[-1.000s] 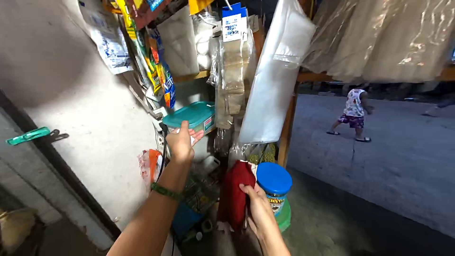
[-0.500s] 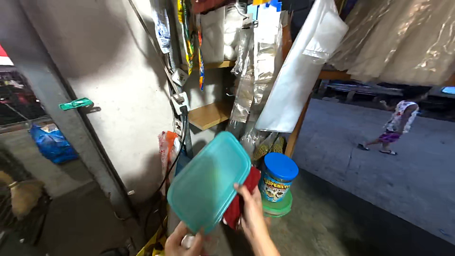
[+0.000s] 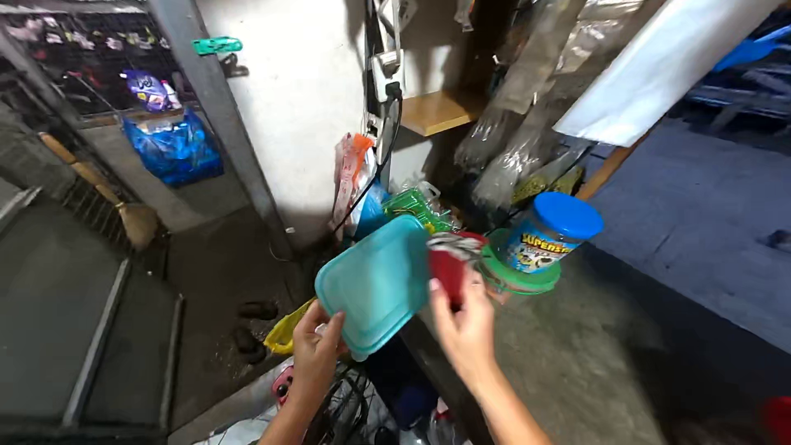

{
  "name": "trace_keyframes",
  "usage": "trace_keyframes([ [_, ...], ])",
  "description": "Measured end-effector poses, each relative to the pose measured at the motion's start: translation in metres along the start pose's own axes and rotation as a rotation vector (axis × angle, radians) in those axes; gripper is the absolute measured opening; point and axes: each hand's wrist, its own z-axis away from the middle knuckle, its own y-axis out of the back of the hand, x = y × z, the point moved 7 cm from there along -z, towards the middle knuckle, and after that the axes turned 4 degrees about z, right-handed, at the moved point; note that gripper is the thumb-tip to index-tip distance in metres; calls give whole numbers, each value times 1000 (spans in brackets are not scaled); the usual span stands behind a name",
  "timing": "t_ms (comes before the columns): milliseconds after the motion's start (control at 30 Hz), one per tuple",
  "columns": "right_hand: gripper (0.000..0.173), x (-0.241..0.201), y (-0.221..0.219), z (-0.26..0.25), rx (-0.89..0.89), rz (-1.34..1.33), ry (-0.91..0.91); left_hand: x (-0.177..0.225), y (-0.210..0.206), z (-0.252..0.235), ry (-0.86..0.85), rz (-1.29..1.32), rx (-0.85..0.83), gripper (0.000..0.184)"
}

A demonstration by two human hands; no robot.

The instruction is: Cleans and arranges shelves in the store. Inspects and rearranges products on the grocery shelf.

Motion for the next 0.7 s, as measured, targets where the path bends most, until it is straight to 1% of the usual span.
trace_keyframes([
  [33,32,-26,-16,5,-122,45,134,4,-1,3,-62,-40,-34,10],
  [67,36,-50,-34,12,-251,98,256,8,-1,7,-135,-74,-69,12],
  [100,48,-69,-50,18,-335,144,354,10,2,11,-200,-92,-90,19],
  [133,59,-80,-61,21,-360,184,420,11,6,14,-230,-99,-94,23],
  [167,61,-83,-66,18,-354,190,443,13,12,18,-253,-107,-87,21],
  [200,57,-81,-68,13,-339,192,428,16,18,20,-277,-120,-62,15],
  [233,52,-73,-69,5,-344,206,375,19,25,22,-293,-117,-31,9],
  [267,48,-59,-69,-2,-357,225,292,22,32,25,-301,-99,-6,8],
  [333,47,-19,-67,-14,-369,245,96,26,45,32,-306,-72,28,13],
  [367,46,-3,-66,-16,-351,244,32,26,50,34,-294,-54,41,15],
  [400,45,5,-64,-13,-318,246,11,23,53,35,-273,-31,58,16],
  [433,47,4,-64,-6,-281,263,17,19,55,36,-242,2,86,16],
  [500,50,-15,-66,17,-267,284,4,12,62,37,-176,61,153,17],
  [567,50,-46,-69,46,-323,249,7,8,66,38,-102,93,203,15],
  [633,50,-84,-73,76,-374,123,122,6,66,35,-35,84,227,13],
  [700,40,-114,-79,100,-451,-8,233,-1,69,28,-42,41,176,8],
])
